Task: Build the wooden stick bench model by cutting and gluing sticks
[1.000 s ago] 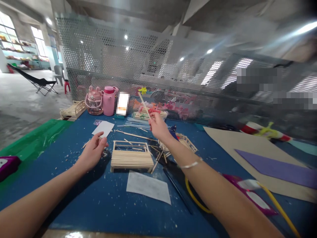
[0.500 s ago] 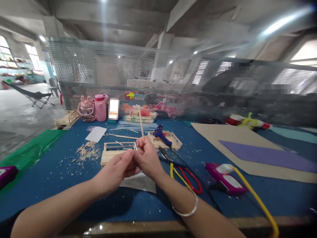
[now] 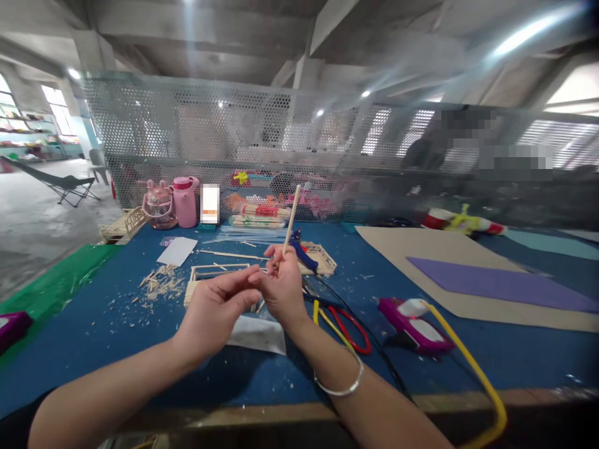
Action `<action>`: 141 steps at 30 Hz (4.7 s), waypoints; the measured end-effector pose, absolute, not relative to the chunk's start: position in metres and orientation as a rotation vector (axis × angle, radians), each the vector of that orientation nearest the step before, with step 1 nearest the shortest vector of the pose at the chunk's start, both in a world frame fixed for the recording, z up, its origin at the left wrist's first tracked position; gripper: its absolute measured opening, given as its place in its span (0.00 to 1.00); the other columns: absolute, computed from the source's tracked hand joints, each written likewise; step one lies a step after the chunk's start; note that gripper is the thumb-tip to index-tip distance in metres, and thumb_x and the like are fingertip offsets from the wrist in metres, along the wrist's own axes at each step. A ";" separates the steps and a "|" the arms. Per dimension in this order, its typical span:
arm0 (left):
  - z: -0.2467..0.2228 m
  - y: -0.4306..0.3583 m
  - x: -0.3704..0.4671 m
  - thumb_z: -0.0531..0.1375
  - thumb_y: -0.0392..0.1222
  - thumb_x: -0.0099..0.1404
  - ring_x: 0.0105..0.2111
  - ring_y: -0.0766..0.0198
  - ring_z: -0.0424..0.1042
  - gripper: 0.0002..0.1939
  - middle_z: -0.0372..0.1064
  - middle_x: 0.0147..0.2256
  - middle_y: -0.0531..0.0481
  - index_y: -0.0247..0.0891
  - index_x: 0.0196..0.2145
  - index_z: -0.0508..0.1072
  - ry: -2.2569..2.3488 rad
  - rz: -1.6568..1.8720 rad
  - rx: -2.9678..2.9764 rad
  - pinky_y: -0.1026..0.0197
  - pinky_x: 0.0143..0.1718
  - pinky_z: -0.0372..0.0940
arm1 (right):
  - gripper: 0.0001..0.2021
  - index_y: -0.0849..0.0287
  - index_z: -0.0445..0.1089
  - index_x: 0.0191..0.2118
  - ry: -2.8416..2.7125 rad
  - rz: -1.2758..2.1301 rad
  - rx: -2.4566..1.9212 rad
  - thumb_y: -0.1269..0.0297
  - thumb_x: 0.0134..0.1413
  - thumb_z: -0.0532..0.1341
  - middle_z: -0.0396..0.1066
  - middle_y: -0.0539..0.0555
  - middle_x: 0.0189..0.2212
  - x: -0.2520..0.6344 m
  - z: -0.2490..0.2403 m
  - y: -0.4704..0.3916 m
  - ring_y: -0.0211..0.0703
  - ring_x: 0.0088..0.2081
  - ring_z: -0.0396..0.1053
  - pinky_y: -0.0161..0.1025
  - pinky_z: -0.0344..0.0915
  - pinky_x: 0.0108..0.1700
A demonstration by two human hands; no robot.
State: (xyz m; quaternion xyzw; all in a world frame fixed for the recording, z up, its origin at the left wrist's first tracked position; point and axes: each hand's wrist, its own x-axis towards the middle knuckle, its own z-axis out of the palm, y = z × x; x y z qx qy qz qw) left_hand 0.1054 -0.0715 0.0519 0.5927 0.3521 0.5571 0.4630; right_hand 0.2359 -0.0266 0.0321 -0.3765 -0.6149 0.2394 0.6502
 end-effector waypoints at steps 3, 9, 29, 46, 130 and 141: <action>0.054 -0.068 0.105 0.62 0.36 0.55 0.35 0.65 0.74 0.12 0.76 0.36 0.51 0.43 0.38 0.77 0.835 1.525 1.812 0.66 0.37 0.69 | 0.30 0.55 0.51 0.32 -1.311 0.785 -0.747 0.37 0.31 0.62 0.52 0.47 0.30 0.228 0.032 -0.035 0.32 0.24 0.47 0.33 0.50 0.24; 0.058 -0.065 0.108 0.60 0.36 0.57 0.29 0.67 0.74 0.08 0.76 0.31 0.49 0.38 0.36 0.76 0.896 1.686 2.247 0.67 0.32 0.68 | 0.28 0.55 0.51 0.31 -1.271 0.958 -0.681 0.36 0.36 0.60 0.53 0.46 0.26 0.227 0.034 -0.043 0.35 0.25 0.52 0.34 0.52 0.24; 0.055 -0.078 0.112 0.54 0.42 0.62 0.26 0.66 0.65 0.10 0.69 0.26 0.49 0.38 0.33 0.74 0.992 1.238 2.289 0.65 0.29 0.59 | 0.33 0.55 0.53 0.31 -1.462 1.191 -0.673 0.33 0.24 0.61 0.57 0.48 0.29 0.234 0.035 -0.042 0.33 0.24 0.51 0.33 0.54 0.24; 0.037 -0.057 0.128 0.49 0.48 0.63 0.23 0.66 0.63 0.16 0.68 0.25 0.51 0.36 0.31 0.71 0.996 0.957 1.904 0.64 0.26 0.57 | 0.20 0.56 0.58 0.25 -1.406 0.781 -0.669 0.49 0.59 0.43 0.67 0.55 0.37 0.249 0.036 -0.024 0.43 0.44 0.64 0.46 0.57 0.50; 0.007 0.007 0.001 0.52 0.42 0.61 0.14 0.74 0.57 0.08 0.62 0.22 0.55 0.35 0.30 0.67 1.405 0.861 0.993 0.71 0.11 0.47 | 0.07 0.58 0.67 0.35 -2.219 0.231 -1.099 0.70 0.55 0.52 0.72 0.53 0.30 0.279 0.010 0.023 0.40 0.32 0.69 0.36 0.63 0.35; 0.012 0.004 0.002 0.56 0.37 0.61 0.14 0.77 0.58 0.08 0.63 0.19 0.54 0.32 0.26 0.69 1.286 0.863 0.755 0.76 0.10 0.52 | 0.08 0.58 0.67 0.32 -2.255 0.336 -1.074 0.70 0.53 0.51 0.72 0.54 0.30 0.275 0.007 0.026 0.42 0.33 0.69 0.38 0.64 0.36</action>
